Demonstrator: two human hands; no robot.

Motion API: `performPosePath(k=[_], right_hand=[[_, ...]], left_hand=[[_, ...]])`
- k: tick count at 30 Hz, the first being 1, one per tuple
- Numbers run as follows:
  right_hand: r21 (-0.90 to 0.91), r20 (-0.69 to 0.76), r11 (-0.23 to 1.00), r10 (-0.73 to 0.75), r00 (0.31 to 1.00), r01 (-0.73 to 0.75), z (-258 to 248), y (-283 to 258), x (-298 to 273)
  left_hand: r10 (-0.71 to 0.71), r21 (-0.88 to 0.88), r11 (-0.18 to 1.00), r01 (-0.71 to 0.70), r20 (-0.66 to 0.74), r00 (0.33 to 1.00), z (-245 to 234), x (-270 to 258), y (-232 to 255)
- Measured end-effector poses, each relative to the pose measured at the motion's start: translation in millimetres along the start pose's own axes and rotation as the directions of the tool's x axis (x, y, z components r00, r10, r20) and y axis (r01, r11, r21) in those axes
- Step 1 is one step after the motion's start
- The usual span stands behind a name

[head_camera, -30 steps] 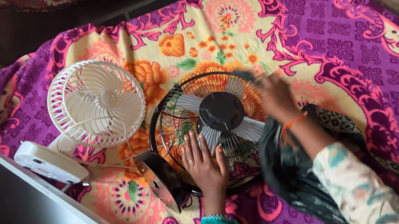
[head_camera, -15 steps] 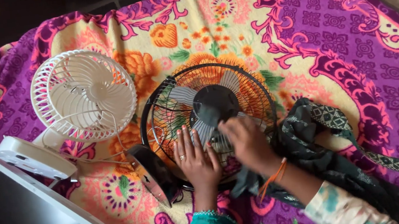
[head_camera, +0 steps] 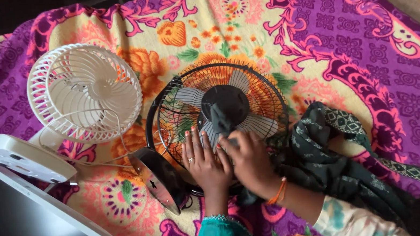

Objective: The person wipes the front grill and blades of a black table fan using a dark cloth. They hold the fan steady with one hand while cleaning with the other, moving the cloth across the metal bars and the central hub. A white fan and a laptop are visible nearby on the patterned bedspread.

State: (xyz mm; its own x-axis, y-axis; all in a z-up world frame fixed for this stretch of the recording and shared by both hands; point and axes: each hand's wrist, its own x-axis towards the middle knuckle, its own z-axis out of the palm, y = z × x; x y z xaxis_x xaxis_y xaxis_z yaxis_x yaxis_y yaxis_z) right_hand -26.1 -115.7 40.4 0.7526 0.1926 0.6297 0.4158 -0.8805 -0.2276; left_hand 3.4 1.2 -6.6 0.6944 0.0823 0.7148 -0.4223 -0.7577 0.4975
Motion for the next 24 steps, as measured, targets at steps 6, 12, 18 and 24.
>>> performPosePath(k=[6, 12, 18, 24], right_hand=[[-0.107, -0.054, 0.989, 0.096, 0.994, -0.102, -4.4, 59.1, 12.8], [-0.345, -0.099, 0.866, 0.35, 0.932, -0.362, 0.7, 197.8, 8.3], [0.009, -0.208, 0.942, 0.33, 0.921, -0.336, -6.9, 135.6, -28.4], [0.214, -0.016, 0.977, -0.02, 1.0, 0.023, -26.2, -3.0, -0.9]], left_hand=[[0.026, 0.011, 1.0, -0.026, 0.027, 0.999, -1.5, -0.7, 3.1], [0.002, -0.007, 1.0, -0.002, 0.008, 1.0, -4.0, 3.3, 1.8], [-0.039, -0.01, 0.999, 0.04, 0.016, 0.999, -4.9, 7.9, -2.1], [-0.01, -0.035, 0.999, 0.011, 0.024, 1.0, -5.7, -0.1, -3.9]])
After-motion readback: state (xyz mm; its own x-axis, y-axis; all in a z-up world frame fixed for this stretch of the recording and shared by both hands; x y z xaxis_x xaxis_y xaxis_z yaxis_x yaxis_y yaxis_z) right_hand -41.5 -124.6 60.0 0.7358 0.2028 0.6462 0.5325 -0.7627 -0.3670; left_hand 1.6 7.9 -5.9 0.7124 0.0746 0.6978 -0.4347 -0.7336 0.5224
